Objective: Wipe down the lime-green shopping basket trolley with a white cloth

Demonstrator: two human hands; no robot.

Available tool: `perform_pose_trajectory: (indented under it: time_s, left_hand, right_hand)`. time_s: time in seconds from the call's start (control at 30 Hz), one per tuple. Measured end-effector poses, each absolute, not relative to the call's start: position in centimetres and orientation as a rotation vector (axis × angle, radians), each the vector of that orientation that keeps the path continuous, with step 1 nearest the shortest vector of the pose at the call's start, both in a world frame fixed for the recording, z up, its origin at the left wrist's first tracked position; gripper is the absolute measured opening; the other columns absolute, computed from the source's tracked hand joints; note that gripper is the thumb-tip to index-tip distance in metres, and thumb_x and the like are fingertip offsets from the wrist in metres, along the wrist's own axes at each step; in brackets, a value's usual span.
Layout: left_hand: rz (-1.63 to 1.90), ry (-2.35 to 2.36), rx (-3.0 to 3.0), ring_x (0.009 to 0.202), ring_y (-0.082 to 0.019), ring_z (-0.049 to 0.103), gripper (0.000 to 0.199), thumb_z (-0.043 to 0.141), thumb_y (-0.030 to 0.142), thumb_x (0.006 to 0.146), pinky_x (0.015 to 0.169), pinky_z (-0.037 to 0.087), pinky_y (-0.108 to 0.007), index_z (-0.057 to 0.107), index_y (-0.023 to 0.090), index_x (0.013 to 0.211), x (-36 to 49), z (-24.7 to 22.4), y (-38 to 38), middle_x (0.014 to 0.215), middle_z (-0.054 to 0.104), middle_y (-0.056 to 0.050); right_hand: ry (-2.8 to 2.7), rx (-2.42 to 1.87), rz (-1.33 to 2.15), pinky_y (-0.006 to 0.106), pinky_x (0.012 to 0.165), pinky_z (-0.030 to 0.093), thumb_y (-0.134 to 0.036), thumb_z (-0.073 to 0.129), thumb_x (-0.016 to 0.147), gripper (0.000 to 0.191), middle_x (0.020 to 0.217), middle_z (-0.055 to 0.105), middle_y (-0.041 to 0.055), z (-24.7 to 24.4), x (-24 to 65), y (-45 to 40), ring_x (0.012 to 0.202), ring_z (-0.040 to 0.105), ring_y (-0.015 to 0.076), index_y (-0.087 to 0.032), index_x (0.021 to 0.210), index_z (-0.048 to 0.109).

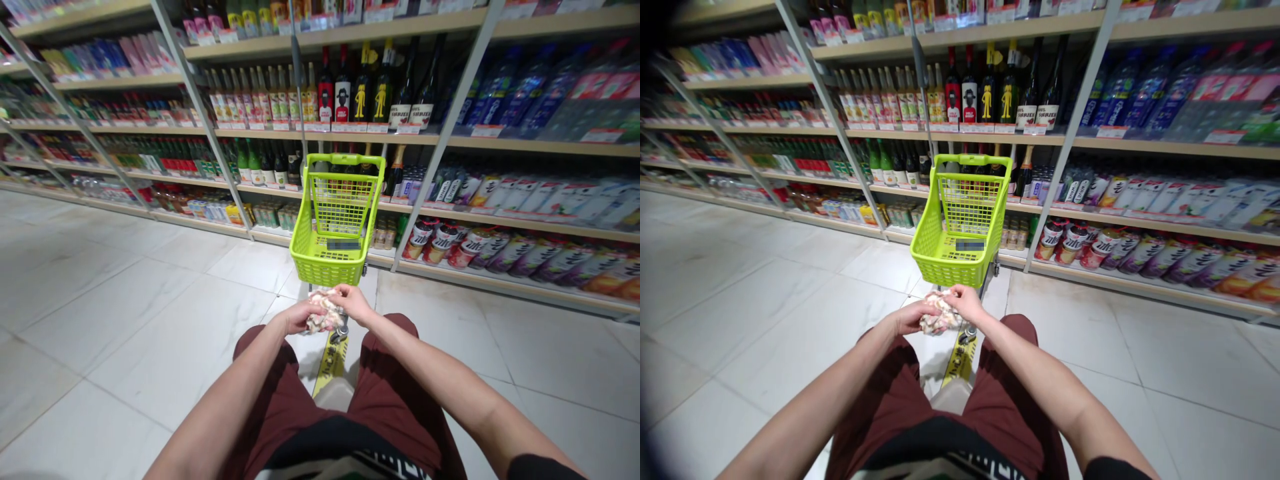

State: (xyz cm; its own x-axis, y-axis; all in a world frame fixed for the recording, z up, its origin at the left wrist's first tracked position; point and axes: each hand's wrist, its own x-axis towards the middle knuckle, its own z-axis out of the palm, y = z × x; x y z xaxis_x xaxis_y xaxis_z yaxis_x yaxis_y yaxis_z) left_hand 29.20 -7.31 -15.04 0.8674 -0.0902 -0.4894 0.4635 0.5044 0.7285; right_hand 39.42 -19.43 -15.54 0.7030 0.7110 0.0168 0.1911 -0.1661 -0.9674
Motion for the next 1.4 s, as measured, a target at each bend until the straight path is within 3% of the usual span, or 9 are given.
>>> perform_pose_trajectory:
  time_s: [0.1,0.23,0.4,0.6,0.77,0.93,1.07,1.27,1.4]
  left_hand:
    - [-0.223,0.535,0.953,0.058,-0.014,0.063,0.022,0.052,0.007,0.069,0.053,0.05,-0.022,0.054,0.01,0.091,29.8,-15.0,-7.4,0.068,0.065,-0.007]
    - [-0.163,0.597,0.91,0.056,-0.011,0.062,0.013,0.045,0.015,0.075,0.053,0.05,-0.021,0.054,0.013,0.084,29.9,-15.2,-7.4,0.064,0.063,-0.003]
    - [-0.359,0.596,0.954,0.053,-0.017,0.06,0.025,0.046,0.033,0.075,0.048,0.049,-0.029,0.057,0.012,0.082,29.6,-16.0,-7.1,0.064,0.064,-0.005]
    - [-0.47,0.5,0.962,0.054,-0.017,0.06,0.029,0.048,0.037,0.073,0.054,0.049,-0.031,0.058,0.013,0.085,30.6,-16.0,-7.5,0.064,0.065,-0.005]
    - [-0.487,0.503,0.94,0.055,-0.017,0.06,0.026,0.048,0.033,0.071,0.056,0.048,-0.03,0.057,0.011,0.08,31.0,-15.1,-7.3,0.061,0.064,-0.005]
    - [-0.294,0.647,1.139,0.071,-0.019,0.062,0.036,0.046,0.048,0.073,0.061,0.046,-0.03,0.054,0.016,0.088,31.6,-14.1,-5.7,0.081,0.065,-0.006]
    - [-0.076,0.899,1.397,0.072,-0.014,0.061,0.026,0.049,0.04,0.073,0.057,0.041,-0.023,0.05,0.018,0.087,31.9,-14.5,-5.3,0.087,0.064,-0.006]
    - [-0.058,0.879,1.669,0.071,-0.017,0.062,0.02,0.051,0.033,0.07,0.057,0.042,-0.026,0.055,0.017,0.082,31.7,-15.6,-7.3,0.084,0.065,-0.006]
    - [0.028,0.879,1.971,0.09,-0.024,0.059,0.02,0.054,0.025,0.068,0.074,0.043,-0.032,0.057,0.017,0.086,32.0,-16.2,-6.8,0.091,0.064,-0.009]
  right_hand:
    - [-0.855,-1.736,0.137,0.028,0.066,0.045,-0.019,0.051,0.07,0.01,0.073,0.062,0.0013,-15.2,38.9,-19.6,0.069,0.056,0.0147,-0.017,0.073,0.06]
    - [-1.487,-1.739,-0.154,0.037,0.086,0.039,-0.016,0.049,0.073,0.017,0.106,0.058,0.0084,-14.9,37.8,-20.4,0.102,0.049,0.0204,-0.018,0.086,0.059]
    - [-1.854,-1.862,-0.179,0.044,0.092,0.034,-0.032,0.062,0.07,0.058,0.115,0.052,0.0149,-15.3,37.8,-21.5,0.11,0.043,0.0252,-0.013,0.12,0.042]
    - [-2.065,-1.81,-0.315,0.04,0.1,0.029,-0.024,0.044,0.085,0.04,0.135,0.034,0.014,-16.9,38.5,-22.4,0.128,0.023,0.0223,-0.016,0.124,0.042]
    - [-2.157,-1.768,-0.289,0.038,0.1,0.032,-0.025,0.041,0.088,0.032,0.136,0.036,0.007,-17.1,39.5,-23.1,0.128,0.024,0.0205,-0.022,0.119,0.049]
    - [-1.903,-1.818,-0.457,0.046,0.1,0.033,-0.021,0.036,0.09,0.03,0.126,0.049,0.0066,-14.7,43.7,-22.0,0.126,0.029,0.0197,-0.021,0.114,0.053]
    - [-1.854,-1.819,-0.529,0.052,0.104,0.024,-0.014,0.037,0.089,0.03,0.131,0.044,0.0061,-14.6,46.5,-20.4,0.129,0.024,0.02,-0.02,0.114,0.053]
    - [-2.067,-1.961,-0.501,0.052,0.1,0.03,-0.008,0.04,0.086,0.031,0.125,0.049,0.0111,-20.6,46.3,-20.7,0.125,0.032,0.0233,-0.014,0.113,0.053]
    - [-2.044,-1.94,-0.5,0.05,0.1,0.032,-0.012,0.039,0.088,0.028,0.122,0.052,0.0098,-19.7,45.4,-20.3,0.125,0.033,0.0218,-0.016,0.111,0.055]
